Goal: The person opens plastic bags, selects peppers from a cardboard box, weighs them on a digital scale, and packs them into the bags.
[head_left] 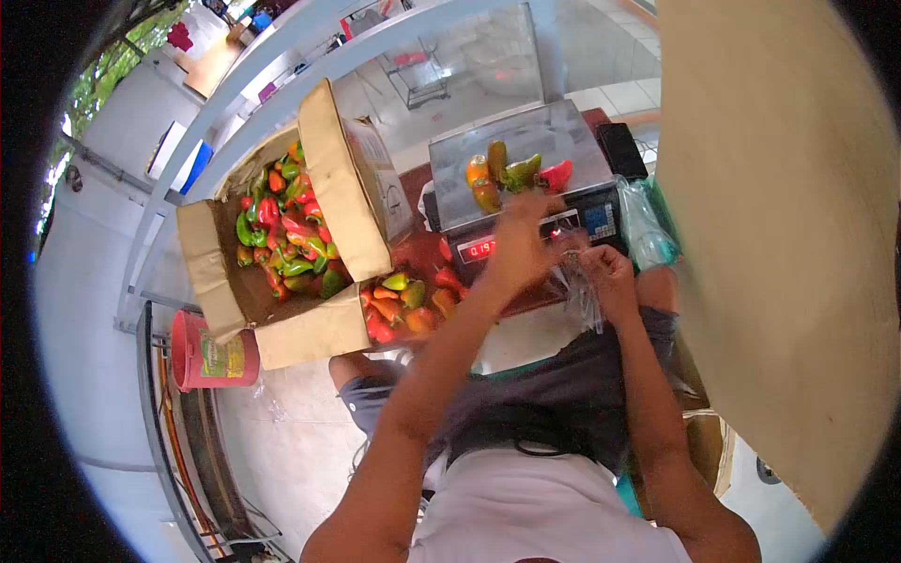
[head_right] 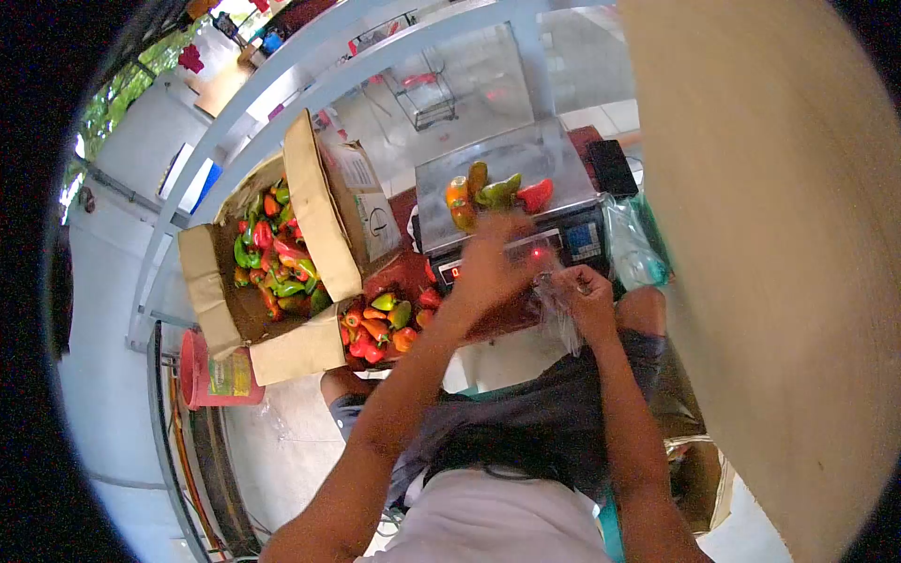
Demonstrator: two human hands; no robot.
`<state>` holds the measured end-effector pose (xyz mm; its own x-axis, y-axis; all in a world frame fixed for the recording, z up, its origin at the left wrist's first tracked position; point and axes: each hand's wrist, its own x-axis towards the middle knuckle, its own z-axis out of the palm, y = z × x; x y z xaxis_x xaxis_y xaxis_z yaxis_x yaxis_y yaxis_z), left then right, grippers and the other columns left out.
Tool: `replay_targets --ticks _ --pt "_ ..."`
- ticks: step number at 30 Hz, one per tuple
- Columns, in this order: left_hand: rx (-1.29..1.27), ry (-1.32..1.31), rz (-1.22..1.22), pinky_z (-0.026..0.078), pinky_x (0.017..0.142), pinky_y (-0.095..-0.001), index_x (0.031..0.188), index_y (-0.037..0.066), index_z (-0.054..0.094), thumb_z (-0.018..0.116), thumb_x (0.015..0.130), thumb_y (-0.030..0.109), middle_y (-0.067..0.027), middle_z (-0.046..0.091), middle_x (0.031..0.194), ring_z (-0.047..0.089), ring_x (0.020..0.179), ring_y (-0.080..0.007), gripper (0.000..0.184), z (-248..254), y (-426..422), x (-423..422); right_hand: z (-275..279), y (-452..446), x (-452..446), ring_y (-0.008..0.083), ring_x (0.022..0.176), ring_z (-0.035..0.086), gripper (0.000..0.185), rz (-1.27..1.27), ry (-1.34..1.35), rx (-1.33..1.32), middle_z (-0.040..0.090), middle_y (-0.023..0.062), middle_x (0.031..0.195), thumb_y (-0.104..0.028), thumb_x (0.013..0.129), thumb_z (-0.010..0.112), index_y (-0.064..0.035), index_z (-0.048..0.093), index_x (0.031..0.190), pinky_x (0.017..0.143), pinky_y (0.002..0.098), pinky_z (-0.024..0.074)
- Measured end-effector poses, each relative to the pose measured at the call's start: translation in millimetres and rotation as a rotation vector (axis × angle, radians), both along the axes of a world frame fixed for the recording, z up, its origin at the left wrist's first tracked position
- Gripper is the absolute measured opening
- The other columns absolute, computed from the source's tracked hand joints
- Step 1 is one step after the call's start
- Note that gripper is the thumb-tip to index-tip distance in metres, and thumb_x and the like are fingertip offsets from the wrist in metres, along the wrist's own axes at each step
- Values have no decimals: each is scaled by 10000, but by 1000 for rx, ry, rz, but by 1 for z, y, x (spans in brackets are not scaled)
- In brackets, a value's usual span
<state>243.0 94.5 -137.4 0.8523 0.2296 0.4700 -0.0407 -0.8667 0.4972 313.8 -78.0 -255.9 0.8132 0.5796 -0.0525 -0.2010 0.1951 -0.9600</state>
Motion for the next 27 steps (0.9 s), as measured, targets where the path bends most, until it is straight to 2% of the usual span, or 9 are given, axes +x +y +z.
replay_targets --ticks 1,3,6,8,13,16,19,22,27 --pt "-169 115 -146 487 919 -449 1146 62 631 813 731 238 -142 641 1116 607 1038 -369 485 -2 -15 -25 2 0 -3 41 663 551 181 45 -29 20 645 -35 811 -225 898 762 -75 676 950 565 227 452" --pt "-151 144 -159 525 871 -381 1162 47 636 779 770 155 -131 675 1057 655 949 -307 431 -34 -28 -57 10 -2 -13 41 696 546 191 148 -86 51 642 -34 815 -215 885 772 -66 687 969 600 226 452" --pt "-611 188 76 551 765 -323 1097 25 653 693 860 54 -110 698 973 695 820 -224 242 -42 -22 -99 55 -26 -28 74 751 578 226 108 -363 -203 666 -9 847 -221 866 787 -62 692 997 687 246 486" --pt "-870 193 62 541 717 -280 1073 19 665 651 906 25 -65 695 916 673 760 -158 168 -49 -25 -125 49 -25 -48 89 762 595 197 158 -449 -95 669 -2 846 -212 892 763 -74 694 1014 709 260 494" --pt "-1290 200 26 533 729 -259 1105 13 670 634 956 39 -31 688 923 647 827 -98 155 -33 -36 -170 72 -35 -65 96 766 620 130 174 -183 8 672 7 831 -173 959 686 -61 683 1025 711 268 496" --pt "-1214 314 12 537 760 -283 1142 26 665 647 960 74 -45 695 991 651 865 -117 189 -27 -37 -192 92 -33 -67 73 699 602 116 156 -96 66 664 -1 801 -155 979 656 -41 677 991 627 240 478" --pt "-679 525 17 532 819 -309 1206 33 646 708 926 123 -59 689 1100 661 936 -161 301 3 -26 -206 128 -37 -64 44 625 563 121 263 -113 -44 656 -12 770 -149 975 662 -29 675 965 543 216 441" --pt "-961 10 104 515 879 -323 1260 30 620 757 868 129 -91 674 1171 654 1035 -208 427 21 -22 -200 153 -32 -67 33 595 539 109 371 -296 -110 653 -15 753 -133 954 688 -25 682 960 509 212 416" --pt "-361 -191 -149 540 853 -310 1215 -3 624 787 805 59 -101 710 1088 693 935 -204 445 98 -10 -154 183 -18 -65 64 642 572 112 588 -563 -156 685 25 775 -124 892 757 -34 704 932 569 239 454"
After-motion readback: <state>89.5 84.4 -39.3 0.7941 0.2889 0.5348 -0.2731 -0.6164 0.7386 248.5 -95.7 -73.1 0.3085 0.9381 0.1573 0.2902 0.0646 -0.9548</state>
